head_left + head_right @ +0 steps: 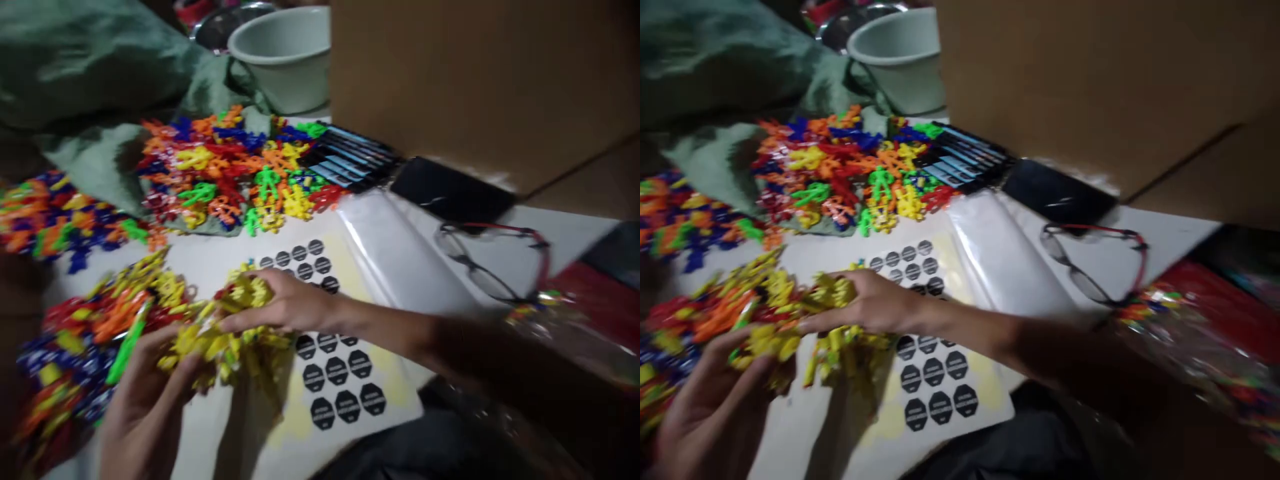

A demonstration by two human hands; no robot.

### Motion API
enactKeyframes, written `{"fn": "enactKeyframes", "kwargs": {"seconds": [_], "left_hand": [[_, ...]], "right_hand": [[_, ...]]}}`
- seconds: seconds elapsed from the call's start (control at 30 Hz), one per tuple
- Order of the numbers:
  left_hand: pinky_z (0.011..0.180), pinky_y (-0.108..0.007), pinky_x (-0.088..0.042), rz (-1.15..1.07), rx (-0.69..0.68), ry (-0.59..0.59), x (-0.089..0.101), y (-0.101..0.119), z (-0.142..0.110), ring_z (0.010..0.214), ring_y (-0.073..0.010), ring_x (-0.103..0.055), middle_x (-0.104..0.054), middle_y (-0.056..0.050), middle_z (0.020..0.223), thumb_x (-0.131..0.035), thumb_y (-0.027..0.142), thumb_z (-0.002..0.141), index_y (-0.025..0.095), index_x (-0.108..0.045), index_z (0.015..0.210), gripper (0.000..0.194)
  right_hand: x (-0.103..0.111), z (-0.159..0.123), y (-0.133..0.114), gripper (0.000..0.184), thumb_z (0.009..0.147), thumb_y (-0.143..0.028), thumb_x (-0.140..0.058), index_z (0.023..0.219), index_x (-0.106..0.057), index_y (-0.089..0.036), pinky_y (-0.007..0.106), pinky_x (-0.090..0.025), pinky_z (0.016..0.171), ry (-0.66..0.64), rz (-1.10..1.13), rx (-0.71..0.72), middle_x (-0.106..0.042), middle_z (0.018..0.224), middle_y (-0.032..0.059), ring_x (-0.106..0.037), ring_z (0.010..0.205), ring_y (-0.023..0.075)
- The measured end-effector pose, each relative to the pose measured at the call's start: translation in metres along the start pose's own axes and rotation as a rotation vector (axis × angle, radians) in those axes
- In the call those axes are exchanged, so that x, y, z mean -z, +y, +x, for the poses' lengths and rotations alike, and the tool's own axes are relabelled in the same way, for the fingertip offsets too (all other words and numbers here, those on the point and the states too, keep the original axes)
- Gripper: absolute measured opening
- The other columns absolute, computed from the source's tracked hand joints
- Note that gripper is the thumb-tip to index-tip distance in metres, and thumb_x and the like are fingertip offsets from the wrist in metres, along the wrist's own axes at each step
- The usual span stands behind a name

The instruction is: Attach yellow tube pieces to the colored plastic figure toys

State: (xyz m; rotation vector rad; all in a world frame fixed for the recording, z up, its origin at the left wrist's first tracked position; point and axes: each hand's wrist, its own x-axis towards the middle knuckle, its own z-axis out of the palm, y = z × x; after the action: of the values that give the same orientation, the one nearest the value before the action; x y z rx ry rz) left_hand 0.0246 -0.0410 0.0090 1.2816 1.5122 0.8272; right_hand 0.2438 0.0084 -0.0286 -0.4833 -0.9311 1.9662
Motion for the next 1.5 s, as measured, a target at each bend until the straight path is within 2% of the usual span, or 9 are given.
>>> {"fn": "enactKeyframes", "kwargs": {"seconds": [0.07, 0.2, 0.47, 0.73, 0.87, 1.03, 1.27, 1.33, 1.5], "left_hand": [[0.053, -0.018, -0.048, -0.166, -0.018, 0.097, -0.006, 0.001, -0.003, 0.065, -0.0105, -0.058, -0.068, 0.005, 0.085, -0.090, 0.048, 0.079, 0.028, -0.067, 0.108, 0.042], [0.055, -0.017, -0.047, -0.262, 0.000, 0.116, -0.014, 0.000, -0.003, 0.067, -0.0101, -0.060, -0.072, 0.000, 0.089, -0.092, 0.047, 0.075, 0.023, -0.073, 0.106, 0.044], [0.060, -0.021, -0.047, -0.223, 0.013, 0.004, -0.008, -0.001, 0.000, 0.089, -0.0195, -0.066, -0.074, -0.006, 0.120, -0.085, 0.046, 0.082, 0.025, -0.080, 0.112, 0.037], [0.073, -0.025, -0.055, -0.329, 0.004, -0.046, -0.010, -0.005, 0.001, 0.106, -0.0266, -0.069, -0.075, -0.007, 0.120, -0.084, 0.047, 0.082, 0.027, -0.082, 0.109, 0.033], [0.066, -0.020, -0.050, -0.332, 0.016, -0.193, -0.004, -0.008, 0.003, 0.085, -0.0173, -0.066, -0.073, -0.004, 0.104, -0.083, 0.046, 0.085, 0.028, -0.081, 0.107, 0.029], [0.068, -0.018, -0.048, 0.046, -0.035, -0.101, 0.004, -0.011, 0.005, 0.085, -0.0141, -0.062, -0.069, -0.001, 0.107, -0.073, 0.046, 0.097, 0.031, -0.072, 0.119, 0.026], [0.088, -0.024, -0.053, 0.284, -0.042, -0.104, 0.021, -0.005, 0.002, 0.111, -0.0206, -0.066, -0.068, -0.004, 0.126, -0.063, 0.049, 0.102, 0.030, -0.064, 0.128, 0.032], [0.083, -0.026, -0.056, 0.329, -0.048, -0.011, 0.043, -0.003, 0.004, 0.104, -0.0221, -0.069, -0.071, -0.004, 0.119, -0.067, 0.052, 0.098, 0.028, -0.066, 0.127, 0.037], [0.088, -0.046, -0.058, 0.788, -0.207, 0.618, 0.109, 0.010, 0.022, 0.101, -0.0341, -0.071, -0.074, -0.001, 0.110, -0.062, 0.059, 0.092, 0.032, -0.067, 0.129, 0.046]], "right_hand": [[-0.004, -0.003, 0.002, 0.033, 0.071, -0.029, -0.096, 0.093, -0.073, -0.020, 0.018, -0.040, 0.041, 0.061, -0.010, -0.046, -0.067, 0.075, -0.0047, -0.050, 0.050, 0.0070], [-0.005, -0.005, 0.009, 0.031, 0.079, -0.038, -0.090, 0.096, -0.073, -0.019, 0.019, -0.025, 0.036, 0.157, -0.117, -0.093, -0.068, 0.081, 0.0005, -0.040, 0.045, 0.0052], [-0.006, -0.008, 0.013, 0.036, 0.078, -0.045, -0.090, 0.098, -0.071, -0.021, 0.020, -0.026, 0.038, 0.206, -0.170, -0.157, -0.063, 0.074, -0.0031, -0.039, 0.045, 0.0060], [-0.007, -0.008, 0.011, 0.021, 0.084, -0.034, -0.082, 0.100, -0.074, -0.023, 0.021, -0.024, 0.036, 0.175, -0.206, -0.118, -0.064, 0.072, -0.0040, -0.038, 0.043, 0.0064], [-0.007, -0.009, 0.010, 0.027, 0.082, -0.038, -0.084, 0.103, -0.073, -0.025, 0.023, -0.024, 0.037, 0.156, -0.175, -0.148, -0.066, 0.073, -0.0049, -0.037, 0.041, 0.0068], [-0.007, -0.008, 0.008, 0.017, 0.089, -0.034, -0.077, 0.099, -0.069, -0.023, 0.031, -0.052, 0.071, 0.246, -0.652, 0.114, -0.074, 0.092, 0.0023, -0.067, 0.077, 0.0193], [-0.006, -0.005, 0.014, 0.020, 0.096, -0.039, -0.070, 0.105, -0.066, -0.022, 0.041, -0.051, 0.085, 0.277, -0.948, 0.119, -0.077, 0.100, 0.0079, -0.071, 0.094, 0.0285], [-0.004, -0.004, 0.015, 0.025, 0.096, -0.043, -0.071, 0.108, -0.067, -0.022, 0.043, -0.052, 0.088, 0.339, -0.912, 0.093, -0.077, 0.104, 0.0093, -0.071, 0.098, 0.0301], [-0.008, -0.005, 0.007, 0.023, 0.096, -0.042, -0.070, 0.107, -0.070, -0.021, 0.037, -0.054, 0.088, 0.297, -0.606, 0.046, -0.078, 0.105, 0.0059, -0.073, 0.097, 0.0248]]}}
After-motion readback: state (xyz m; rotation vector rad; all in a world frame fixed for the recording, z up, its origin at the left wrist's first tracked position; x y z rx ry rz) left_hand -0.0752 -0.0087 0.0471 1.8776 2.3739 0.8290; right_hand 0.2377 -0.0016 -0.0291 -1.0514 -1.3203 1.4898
